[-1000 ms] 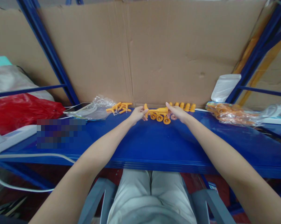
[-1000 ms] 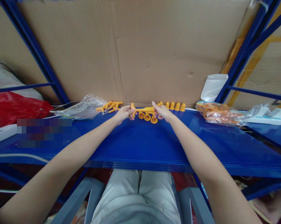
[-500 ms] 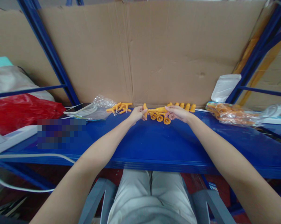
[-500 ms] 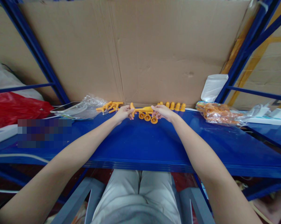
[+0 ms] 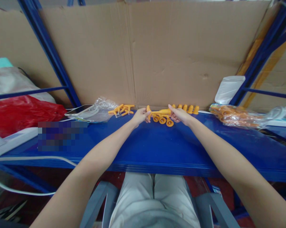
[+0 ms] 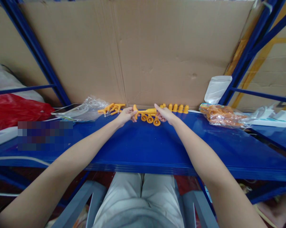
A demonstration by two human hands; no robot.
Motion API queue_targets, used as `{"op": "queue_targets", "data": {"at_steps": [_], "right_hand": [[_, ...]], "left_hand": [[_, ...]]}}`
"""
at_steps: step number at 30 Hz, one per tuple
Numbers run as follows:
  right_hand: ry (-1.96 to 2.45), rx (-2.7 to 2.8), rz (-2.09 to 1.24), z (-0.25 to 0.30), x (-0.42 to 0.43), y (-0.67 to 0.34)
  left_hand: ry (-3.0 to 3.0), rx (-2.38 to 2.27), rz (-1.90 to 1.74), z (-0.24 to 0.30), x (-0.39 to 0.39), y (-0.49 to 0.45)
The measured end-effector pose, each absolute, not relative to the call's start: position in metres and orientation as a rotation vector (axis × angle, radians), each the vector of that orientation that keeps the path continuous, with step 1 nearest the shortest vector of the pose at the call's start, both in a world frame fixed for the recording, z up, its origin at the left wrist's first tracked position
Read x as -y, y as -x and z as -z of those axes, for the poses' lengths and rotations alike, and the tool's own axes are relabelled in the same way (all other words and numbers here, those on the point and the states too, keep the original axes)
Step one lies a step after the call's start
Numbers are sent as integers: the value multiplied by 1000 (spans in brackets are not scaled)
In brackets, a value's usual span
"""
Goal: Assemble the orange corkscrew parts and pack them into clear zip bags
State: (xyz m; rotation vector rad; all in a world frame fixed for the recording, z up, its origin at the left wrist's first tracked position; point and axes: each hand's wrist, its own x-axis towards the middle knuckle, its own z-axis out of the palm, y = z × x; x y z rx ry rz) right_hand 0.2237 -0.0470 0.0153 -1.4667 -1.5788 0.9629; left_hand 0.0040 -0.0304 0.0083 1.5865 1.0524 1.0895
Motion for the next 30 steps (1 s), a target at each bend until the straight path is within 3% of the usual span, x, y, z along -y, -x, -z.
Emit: {"op": "queue_targets", "data": {"at_steps": [9,19,30], "right_hand": [[1280,1719,-919,-27,54,-231],[1482,1636,-902,-19,44,-226],[1324,1730,-950,-26,52,-236]], "left_hand": [[-1567,-1025,-1100,-9,30,-3],[-1581,-956,-1081,-11,29,-3],[-1587,-1005,-1081,-10,31,-3]]}}
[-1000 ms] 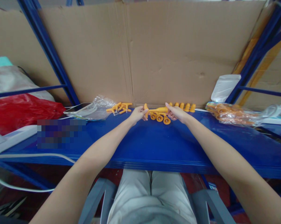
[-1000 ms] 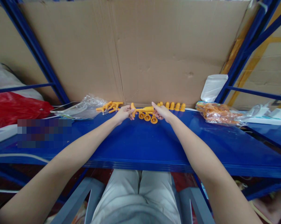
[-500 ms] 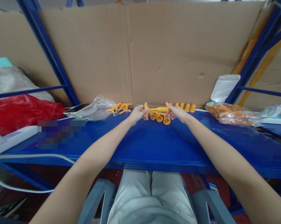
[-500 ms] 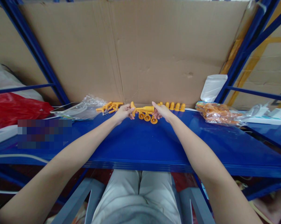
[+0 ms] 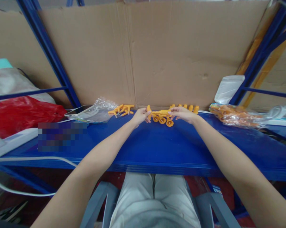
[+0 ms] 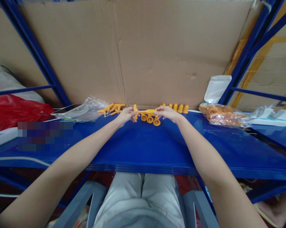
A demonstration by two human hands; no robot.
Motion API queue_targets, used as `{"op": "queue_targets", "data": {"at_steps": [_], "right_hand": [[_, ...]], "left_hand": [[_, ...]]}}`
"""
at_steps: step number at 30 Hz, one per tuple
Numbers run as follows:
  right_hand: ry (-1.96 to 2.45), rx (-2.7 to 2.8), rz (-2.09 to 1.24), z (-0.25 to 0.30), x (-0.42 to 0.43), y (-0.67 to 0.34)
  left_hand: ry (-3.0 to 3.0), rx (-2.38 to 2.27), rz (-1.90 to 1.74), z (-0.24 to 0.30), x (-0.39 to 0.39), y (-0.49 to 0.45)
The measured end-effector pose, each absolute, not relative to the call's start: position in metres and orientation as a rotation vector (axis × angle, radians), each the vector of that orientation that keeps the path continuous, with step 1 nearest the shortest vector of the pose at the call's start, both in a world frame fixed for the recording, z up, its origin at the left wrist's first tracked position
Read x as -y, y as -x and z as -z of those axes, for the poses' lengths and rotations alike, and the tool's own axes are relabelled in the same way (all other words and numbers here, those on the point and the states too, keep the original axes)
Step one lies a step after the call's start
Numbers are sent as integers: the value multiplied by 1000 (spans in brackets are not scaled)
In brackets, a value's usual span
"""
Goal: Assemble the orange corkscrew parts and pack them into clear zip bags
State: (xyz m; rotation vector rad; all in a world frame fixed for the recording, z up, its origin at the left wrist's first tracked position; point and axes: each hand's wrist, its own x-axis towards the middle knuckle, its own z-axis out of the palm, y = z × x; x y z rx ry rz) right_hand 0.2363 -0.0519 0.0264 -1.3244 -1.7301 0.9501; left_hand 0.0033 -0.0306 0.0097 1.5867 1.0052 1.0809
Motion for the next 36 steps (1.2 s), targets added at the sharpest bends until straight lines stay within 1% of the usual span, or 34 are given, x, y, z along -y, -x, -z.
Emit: {"op": "queue_targets", "data": {"at_steps": [8,15,24,36], "right_hand": [[1297,1761,-919,-25,51,-234],[1348,1731,-975,-24,52,-232],[1373,1592,-987,-27,49,-240],[1378,1736,-886,-27,53,-235]], "left_hand": [[-1606,-1024,-1098,-10,32,-4],[-1592,-1009,-1096,-11,34,-5],[-1598,-1069,-1066,-11,30,-1],[-1579,-1051,-1065,-10,31,-2]]}}
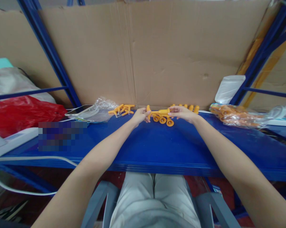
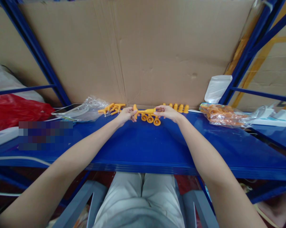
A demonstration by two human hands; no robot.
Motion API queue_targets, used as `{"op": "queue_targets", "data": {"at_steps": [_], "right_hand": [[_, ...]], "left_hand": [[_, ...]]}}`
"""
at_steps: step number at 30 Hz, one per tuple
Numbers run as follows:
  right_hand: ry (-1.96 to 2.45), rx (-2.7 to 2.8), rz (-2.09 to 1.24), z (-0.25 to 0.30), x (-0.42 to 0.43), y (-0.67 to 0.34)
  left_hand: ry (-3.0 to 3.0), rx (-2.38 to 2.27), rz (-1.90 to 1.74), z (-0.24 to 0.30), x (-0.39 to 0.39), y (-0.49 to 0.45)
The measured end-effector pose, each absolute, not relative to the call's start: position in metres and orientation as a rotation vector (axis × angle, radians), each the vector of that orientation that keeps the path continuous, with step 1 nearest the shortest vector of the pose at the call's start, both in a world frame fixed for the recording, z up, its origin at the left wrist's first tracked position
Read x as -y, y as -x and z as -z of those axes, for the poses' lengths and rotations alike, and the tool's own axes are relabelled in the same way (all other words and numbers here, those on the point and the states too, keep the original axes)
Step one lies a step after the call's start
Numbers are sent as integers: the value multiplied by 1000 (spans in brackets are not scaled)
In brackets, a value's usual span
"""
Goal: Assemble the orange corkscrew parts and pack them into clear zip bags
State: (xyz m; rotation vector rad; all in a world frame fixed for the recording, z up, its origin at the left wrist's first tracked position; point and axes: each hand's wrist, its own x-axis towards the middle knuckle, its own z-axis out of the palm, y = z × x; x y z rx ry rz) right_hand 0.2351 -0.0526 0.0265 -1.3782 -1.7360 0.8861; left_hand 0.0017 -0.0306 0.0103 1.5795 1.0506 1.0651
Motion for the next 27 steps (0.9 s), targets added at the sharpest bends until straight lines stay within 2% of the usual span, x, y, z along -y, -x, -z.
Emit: {"op": "queue_targets", "data": {"at_steps": [19,27], "right_hand": [[1381,1784,-793,-22,49,-234],[1311,1792,-858,-17,46,-232]], "left_hand": [[-1577,-1069,-1096,-12,33,-4],[-1559,-1098,-1170,-15,35,-3]]}}
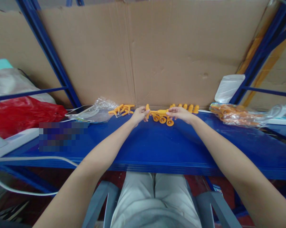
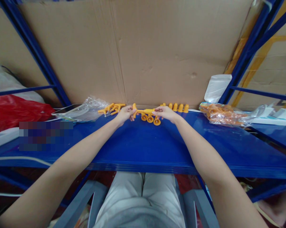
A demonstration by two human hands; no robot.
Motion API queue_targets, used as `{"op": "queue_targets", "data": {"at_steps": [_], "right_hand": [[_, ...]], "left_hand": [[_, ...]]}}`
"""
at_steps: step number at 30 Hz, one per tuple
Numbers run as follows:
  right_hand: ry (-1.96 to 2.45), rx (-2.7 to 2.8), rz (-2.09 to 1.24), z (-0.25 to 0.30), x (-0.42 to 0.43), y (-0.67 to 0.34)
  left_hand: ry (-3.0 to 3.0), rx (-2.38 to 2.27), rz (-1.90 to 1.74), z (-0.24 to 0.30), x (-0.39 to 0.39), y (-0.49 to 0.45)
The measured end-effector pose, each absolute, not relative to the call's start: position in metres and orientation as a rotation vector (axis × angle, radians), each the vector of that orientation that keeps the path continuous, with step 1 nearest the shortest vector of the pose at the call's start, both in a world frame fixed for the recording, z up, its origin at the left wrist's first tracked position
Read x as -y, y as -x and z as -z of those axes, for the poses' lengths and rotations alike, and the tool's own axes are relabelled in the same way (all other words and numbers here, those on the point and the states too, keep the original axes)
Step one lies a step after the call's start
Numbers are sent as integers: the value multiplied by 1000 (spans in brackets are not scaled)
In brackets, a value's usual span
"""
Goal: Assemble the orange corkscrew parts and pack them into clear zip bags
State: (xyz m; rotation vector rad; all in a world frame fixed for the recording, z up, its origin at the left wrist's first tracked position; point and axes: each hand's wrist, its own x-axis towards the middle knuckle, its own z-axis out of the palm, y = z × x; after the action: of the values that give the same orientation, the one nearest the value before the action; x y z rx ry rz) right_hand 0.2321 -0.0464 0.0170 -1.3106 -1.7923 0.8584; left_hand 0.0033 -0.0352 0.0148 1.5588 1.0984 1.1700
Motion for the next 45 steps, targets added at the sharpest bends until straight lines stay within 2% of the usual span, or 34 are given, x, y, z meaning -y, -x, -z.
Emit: {"op": "queue_targets", "data": {"at_steps": [7,14,16,24,34,45], "right_hand": [[1372,1867,-742,-16,42,-234],[1694,2174,-96,-8,36,-242],[1791,2282,-21,-5,36,-242],[1760,2521,-39,-6,40,-240],[1743,2555,-36,-4,38,-242],[1859,2274,-8,-13,37,-250]], "left_hand": [[-1450,-1191,-1347,-18,27,5],[-1302,-1353,-1387,-14,9,26],[-1264,-1386,-1349,-12,7,29],[-1277,-1350,-1215,0,5,19],[-1916,-1204,-989,11,14,0],[-2166,-1199,-923,18,8,-16]]}}
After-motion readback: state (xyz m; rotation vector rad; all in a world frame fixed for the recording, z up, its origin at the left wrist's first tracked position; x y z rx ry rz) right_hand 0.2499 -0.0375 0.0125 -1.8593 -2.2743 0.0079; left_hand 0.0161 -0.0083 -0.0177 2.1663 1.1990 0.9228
